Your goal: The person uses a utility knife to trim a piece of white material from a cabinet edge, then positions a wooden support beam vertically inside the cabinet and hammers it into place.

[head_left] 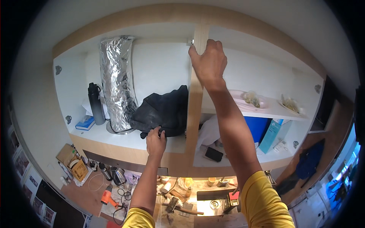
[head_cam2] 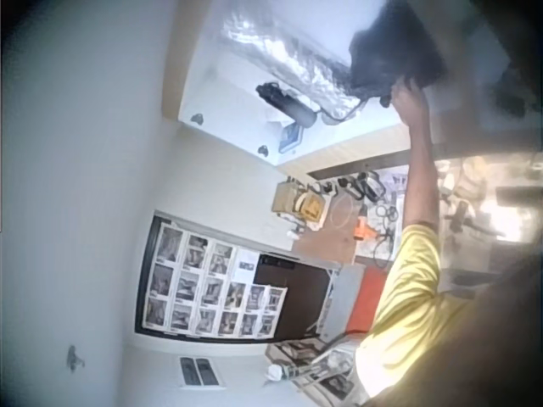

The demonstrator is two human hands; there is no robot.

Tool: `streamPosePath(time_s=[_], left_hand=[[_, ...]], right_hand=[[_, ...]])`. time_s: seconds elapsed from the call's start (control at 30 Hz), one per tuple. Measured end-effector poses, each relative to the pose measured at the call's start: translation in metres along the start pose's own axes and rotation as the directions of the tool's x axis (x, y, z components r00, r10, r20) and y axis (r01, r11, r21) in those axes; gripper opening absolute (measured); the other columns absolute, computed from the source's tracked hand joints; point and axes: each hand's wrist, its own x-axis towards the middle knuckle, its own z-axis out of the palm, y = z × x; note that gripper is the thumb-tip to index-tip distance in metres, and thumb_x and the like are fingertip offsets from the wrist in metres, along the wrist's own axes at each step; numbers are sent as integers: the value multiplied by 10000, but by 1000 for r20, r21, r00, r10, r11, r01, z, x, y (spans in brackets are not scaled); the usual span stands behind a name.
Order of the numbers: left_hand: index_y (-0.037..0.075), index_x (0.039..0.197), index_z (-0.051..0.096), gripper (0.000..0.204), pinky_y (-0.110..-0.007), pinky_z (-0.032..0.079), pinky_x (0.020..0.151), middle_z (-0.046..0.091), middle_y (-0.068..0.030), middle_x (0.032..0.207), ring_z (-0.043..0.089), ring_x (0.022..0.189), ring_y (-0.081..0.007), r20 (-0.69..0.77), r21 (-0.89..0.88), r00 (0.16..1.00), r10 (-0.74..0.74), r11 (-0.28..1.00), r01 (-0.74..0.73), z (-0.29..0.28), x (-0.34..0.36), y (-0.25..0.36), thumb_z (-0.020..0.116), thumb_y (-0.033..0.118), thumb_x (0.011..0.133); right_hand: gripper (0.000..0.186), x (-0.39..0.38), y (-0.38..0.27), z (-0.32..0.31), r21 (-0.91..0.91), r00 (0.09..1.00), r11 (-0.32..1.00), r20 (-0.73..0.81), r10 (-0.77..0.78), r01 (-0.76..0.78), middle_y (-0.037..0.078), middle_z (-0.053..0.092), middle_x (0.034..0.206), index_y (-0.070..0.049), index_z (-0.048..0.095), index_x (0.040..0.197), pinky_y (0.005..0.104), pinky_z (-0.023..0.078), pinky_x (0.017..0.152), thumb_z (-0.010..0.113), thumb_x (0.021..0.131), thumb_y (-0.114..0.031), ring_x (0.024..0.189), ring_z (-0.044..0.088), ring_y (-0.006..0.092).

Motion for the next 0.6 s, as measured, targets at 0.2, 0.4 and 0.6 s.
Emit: streamPosePath(time_s=[0.2,0.4,0.6], left_hand=[[25,1128,698,269,-472,496,819,664,-170,923,647,887,-368,12,-19,1000,8,1000,-8,-1,2,2,705,156,894],[20,1121,695,256,-475,498,812,665,-186,939,648,899,-382,-18,-3,999,51,999,-51,-4,-4,2,699,133,891],[24,1147,684,267,-478,469,861,673,-177,985,640,962,-368,31,7,998,53,999,-53,-2,-1,-1,670,157,916]], right_hand=[[406,7,1,-2,-27,1000,1000,27,-6,7,236,617,979,61,642,922,508,577,732,777,812,-306,823,695,435],[660,4,-8,-17,-41,997,998,-42,-59,58,238,603,1021,41,579,1268,490,571,752,794,824,-398,928,673,422],[742,24,4,-16,-62,958,967,169,-233,247,231,602,1054,-63,465,1487,483,564,756,728,893,-421,966,652,395]])
